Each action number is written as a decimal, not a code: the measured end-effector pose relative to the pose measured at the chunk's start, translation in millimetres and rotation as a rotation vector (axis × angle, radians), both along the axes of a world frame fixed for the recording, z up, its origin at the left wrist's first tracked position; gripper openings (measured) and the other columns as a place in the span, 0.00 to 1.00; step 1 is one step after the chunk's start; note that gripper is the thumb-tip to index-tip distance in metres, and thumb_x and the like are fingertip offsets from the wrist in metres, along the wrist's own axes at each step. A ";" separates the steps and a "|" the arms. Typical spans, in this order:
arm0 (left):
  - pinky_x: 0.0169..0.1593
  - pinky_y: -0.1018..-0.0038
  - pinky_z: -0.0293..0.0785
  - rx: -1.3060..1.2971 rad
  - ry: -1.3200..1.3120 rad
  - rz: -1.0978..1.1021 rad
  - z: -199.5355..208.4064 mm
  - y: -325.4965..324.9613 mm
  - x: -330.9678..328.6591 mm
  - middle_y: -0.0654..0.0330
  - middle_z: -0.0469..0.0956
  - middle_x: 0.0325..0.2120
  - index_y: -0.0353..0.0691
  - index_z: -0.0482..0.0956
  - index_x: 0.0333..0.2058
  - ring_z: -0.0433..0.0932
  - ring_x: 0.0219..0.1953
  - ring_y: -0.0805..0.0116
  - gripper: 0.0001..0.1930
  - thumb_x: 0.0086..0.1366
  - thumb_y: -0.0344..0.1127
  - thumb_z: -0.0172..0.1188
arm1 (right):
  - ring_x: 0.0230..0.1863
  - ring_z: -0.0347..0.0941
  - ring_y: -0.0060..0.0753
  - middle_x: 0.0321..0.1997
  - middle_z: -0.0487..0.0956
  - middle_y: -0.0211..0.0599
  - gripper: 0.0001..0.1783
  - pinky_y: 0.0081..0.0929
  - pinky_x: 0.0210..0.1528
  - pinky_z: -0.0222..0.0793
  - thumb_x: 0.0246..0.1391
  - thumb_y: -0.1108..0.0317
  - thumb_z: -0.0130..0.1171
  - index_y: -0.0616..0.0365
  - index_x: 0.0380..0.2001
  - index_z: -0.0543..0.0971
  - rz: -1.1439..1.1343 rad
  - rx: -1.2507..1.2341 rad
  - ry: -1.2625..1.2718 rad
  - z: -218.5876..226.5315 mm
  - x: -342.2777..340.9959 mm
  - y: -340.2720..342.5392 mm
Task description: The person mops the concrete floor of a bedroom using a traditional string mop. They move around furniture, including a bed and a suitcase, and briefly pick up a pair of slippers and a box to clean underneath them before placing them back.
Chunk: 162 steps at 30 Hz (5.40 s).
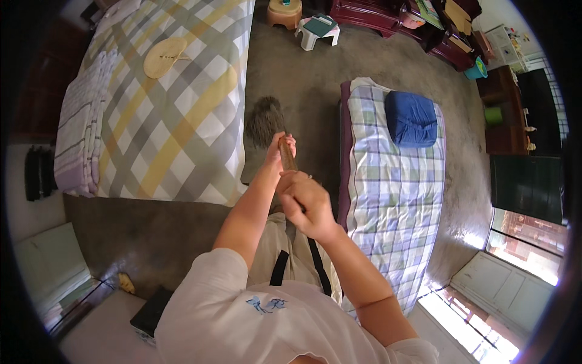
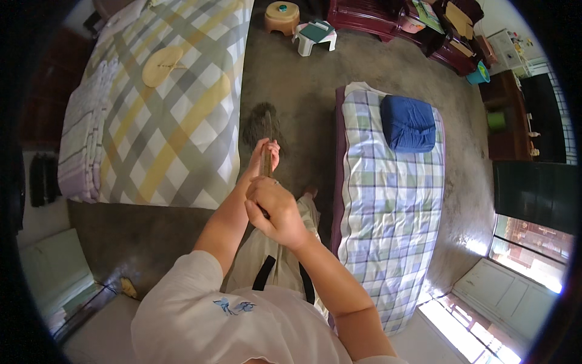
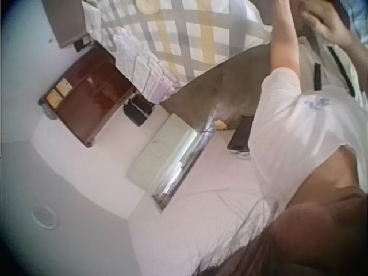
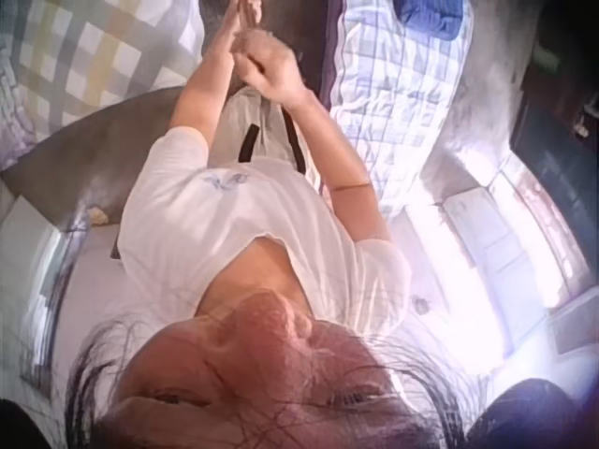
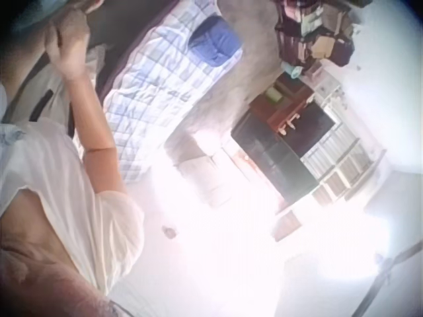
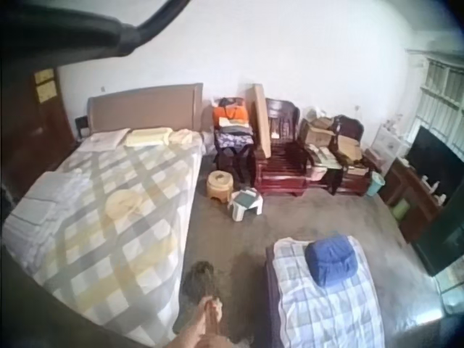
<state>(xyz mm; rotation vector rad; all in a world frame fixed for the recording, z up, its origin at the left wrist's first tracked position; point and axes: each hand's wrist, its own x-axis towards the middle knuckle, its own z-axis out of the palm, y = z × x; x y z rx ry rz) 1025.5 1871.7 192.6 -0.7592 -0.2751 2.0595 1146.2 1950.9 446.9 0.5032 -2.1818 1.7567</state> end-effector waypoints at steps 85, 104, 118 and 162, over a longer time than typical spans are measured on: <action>0.44 0.57 0.75 -0.717 0.667 -1.240 7.5 214.8 -303.4 0.55 0.74 0.31 0.38 0.69 0.35 0.77 0.39 0.58 0.13 0.63 0.44 0.50 | 0.12 0.52 0.11 0.16 0.59 0.24 0.13 0.09 0.11 0.48 0.54 0.74 0.50 0.56 0.19 0.61 -0.170 -1.830 -1.378 -34.7 -247.9 233.4; 0.29 0.66 0.76 -0.747 1.428 -1.517 -80.3 405.5 -437.1 0.55 0.76 0.27 0.34 0.69 0.40 0.77 0.24 0.63 0.23 0.62 0.52 0.52 | 0.14 0.54 0.16 0.17 0.59 0.23 0.10 0.16 0.13 0.49 0.51 0.74 0.51 0.54 0.21 0.62 -0.733 -2.036 -0.571 -172.7 -412.7 230.3; 0.21 0.72 0.72 -0.745 1.682 -2.103 -20.7 333.6 -300.4 0.61 0.71 0.19 0.39 0.69 0.26 0.71 0.19 0.68 0.07 0.49 0.35 0.54 | 0.34 0.67 0.36 0.36 0.66 0.45 0.19 0.23 0.31 0.68 0.47 0.65 0.52 0.67 0.40 0.66 -1.267 -2.499 0.282 -42.5 -255.0 116.3; 0.21 0.72 0.67 1.094 2.130 -2.653 -177.6 -26.6 574.3 0.62 0.67 0.22 0.43 0.61 0.35 0.69 0.21 0.70 0.16 0.55 0.42 0.55 | 0.33 0.74 0.26 0.52 0.71 0.45 0.18 0.19 0.31 0.69 0.55 0.71 0.48 0.63 0.50 0.69 -2.981 -1.300 1.184 -221.3 235.4 -245.0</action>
